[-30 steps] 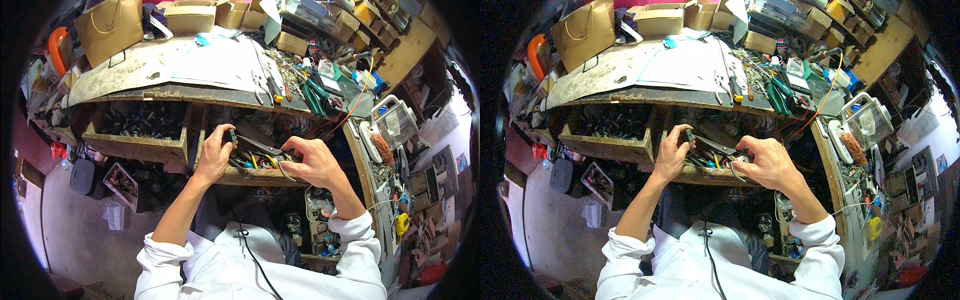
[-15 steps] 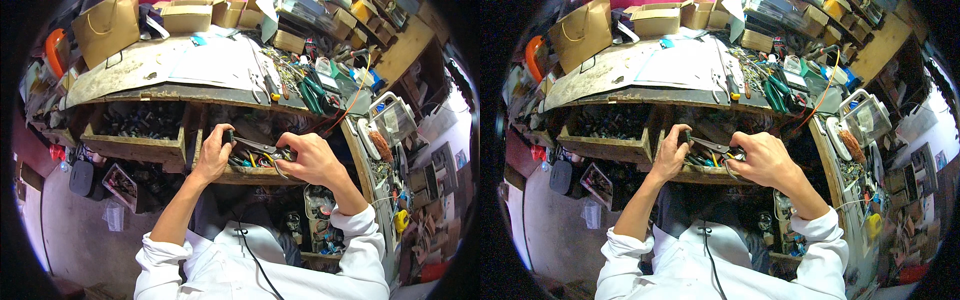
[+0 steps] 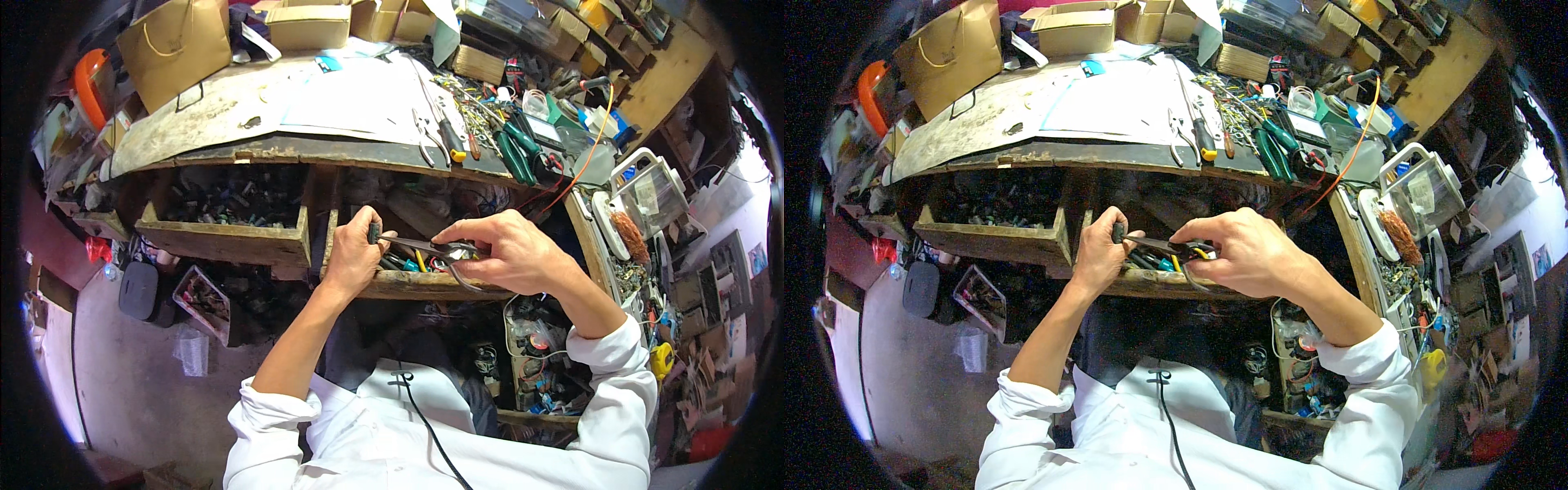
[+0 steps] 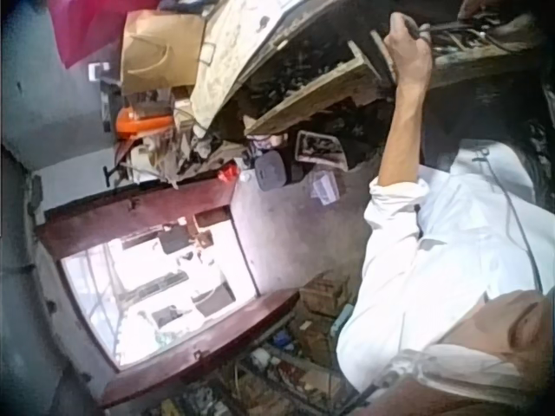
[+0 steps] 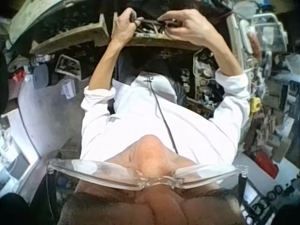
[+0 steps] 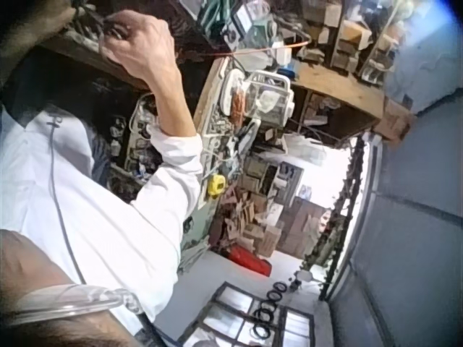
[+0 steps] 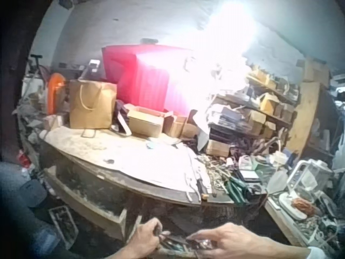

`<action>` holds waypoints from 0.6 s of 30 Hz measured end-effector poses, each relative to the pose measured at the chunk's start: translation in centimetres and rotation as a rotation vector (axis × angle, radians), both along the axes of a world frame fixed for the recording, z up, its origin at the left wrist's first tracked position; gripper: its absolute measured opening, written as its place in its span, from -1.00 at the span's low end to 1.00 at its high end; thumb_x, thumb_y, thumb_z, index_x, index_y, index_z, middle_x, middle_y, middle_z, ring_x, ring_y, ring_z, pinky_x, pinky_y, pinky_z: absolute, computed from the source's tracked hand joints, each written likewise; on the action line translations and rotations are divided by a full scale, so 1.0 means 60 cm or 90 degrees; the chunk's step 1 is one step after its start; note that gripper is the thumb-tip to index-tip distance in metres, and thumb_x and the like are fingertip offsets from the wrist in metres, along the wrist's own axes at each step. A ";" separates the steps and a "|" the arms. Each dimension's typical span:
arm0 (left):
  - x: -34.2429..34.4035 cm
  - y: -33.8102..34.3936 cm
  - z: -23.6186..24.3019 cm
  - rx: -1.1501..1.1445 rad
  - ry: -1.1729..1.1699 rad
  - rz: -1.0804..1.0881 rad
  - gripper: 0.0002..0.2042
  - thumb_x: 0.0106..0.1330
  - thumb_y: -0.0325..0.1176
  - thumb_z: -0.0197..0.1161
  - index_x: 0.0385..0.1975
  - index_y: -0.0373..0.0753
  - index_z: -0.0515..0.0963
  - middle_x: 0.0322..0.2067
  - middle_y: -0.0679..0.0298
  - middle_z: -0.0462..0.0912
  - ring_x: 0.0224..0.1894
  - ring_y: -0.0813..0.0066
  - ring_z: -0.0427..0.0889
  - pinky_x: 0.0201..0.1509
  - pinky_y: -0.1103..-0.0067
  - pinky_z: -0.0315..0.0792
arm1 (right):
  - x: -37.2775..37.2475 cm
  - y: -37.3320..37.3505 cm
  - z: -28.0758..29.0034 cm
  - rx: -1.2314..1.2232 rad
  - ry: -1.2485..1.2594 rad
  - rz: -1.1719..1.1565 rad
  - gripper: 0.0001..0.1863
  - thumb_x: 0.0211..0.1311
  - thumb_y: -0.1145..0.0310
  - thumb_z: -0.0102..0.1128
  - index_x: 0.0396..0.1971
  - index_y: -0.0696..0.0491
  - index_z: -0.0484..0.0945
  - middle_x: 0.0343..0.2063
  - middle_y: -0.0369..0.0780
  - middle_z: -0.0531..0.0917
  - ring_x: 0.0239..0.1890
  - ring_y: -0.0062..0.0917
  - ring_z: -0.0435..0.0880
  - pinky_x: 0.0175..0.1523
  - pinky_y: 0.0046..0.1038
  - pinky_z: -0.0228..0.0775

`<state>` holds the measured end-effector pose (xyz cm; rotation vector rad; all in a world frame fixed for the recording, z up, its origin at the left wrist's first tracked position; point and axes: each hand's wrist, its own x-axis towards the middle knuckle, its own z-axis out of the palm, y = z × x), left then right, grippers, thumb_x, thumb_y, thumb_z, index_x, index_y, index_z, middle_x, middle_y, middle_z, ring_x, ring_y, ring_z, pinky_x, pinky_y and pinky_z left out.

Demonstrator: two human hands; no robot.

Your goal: The person handles a copper wire coil and then searches through a drawer of small parts. They retrieve a small green electronic component and use pliers to strip or trim its leads. The person then uses a screwdriver to adjust the component.

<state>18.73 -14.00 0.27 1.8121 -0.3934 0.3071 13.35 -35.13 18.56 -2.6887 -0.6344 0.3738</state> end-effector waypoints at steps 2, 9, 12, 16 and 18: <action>0.000 0.001 0.000 0.008 -0.012 0.046 -0.78 0.34 -0.49 0.38 -0.38 -0.30 0.40 -0.62 0.14 0.41 -0.58 0.46 0.37 -0.49 0.44 0.30 | -0.001 0.012 0.005 0.012 0.077 -0.046 -0.51 0.18 0.12 0.38 0.10 -0.01 0.68 -0.32 -0.01 0.76 -0.29 -0.20 0.76 -0.10 -0.25 0.59; -0.003 0.001 0.002 0.007 -0.008 0.078 -0.83 0.37 -0.54 0.31 -0.37 -0.31 0.41 -0.64 0.02 0.47 -0.62 0.27 0.46 -0.50 0.38 0.33 | -0.008 0.030 0.008 -0.014 0.024 -0.026 -0.55 0.16 0.20 0.36 0.05 0.03 0.71 -0.27 0.04 0.76 -0.22 -0.18 0.79 -0.08 -0.23 0.62; -0.002 -0.001 0.001 0.023 -0.027 0.087 -0.85 0.36 -0.56 0.29 -0.37 -0.32 0.41 -0.62 -0.03 0.49 -0.59 0.15 0.54 -0.49 0.36 0.34 | -0.015 0.036 0.009 -0.041 -0.025 -0.012 -0.56 0.14 0.23 0.36 0.04 0.04 0.72 -0.30 0.05 0.77 -0.25 -0.16 0.79 -0.09 -0.21 0.63; -0.004 -0.003 0.000 0.039 -0.037 0.116 -0.84 0.35 -0.55 0.30 -0.36 -0.32 0.41 -0.59 -0.07 0.51 -0.55 0.05 0.59 -0.48 0.35 0.37 | 0.004 0.037 0.025 0.031 0.180 -0.132 -0.54 0.15 0.20 0.39 0.04 0.06 0.72 -0.21 0.03 0.78 -0.17 -0.13 0.79 -0.02 -0.22 0.63; -0.001 0.000 0.000 0.040 -0.030 0.132 -0.84 0.36 -0.55 0.30 -0.36 -0.32 0.42 -0.58 -0.07 0.51 -0.55 0.05 0.57 -0.47 0.35 0.38 | -0.002 0.037 0.005 0.024 0.077 -0.087 -0.53 0.15 0.18 0.38 0.05 0.07 0.72 -0.19 0.02 0.78 -0.14 -0.13 0.79 0.01 -0.22 0.62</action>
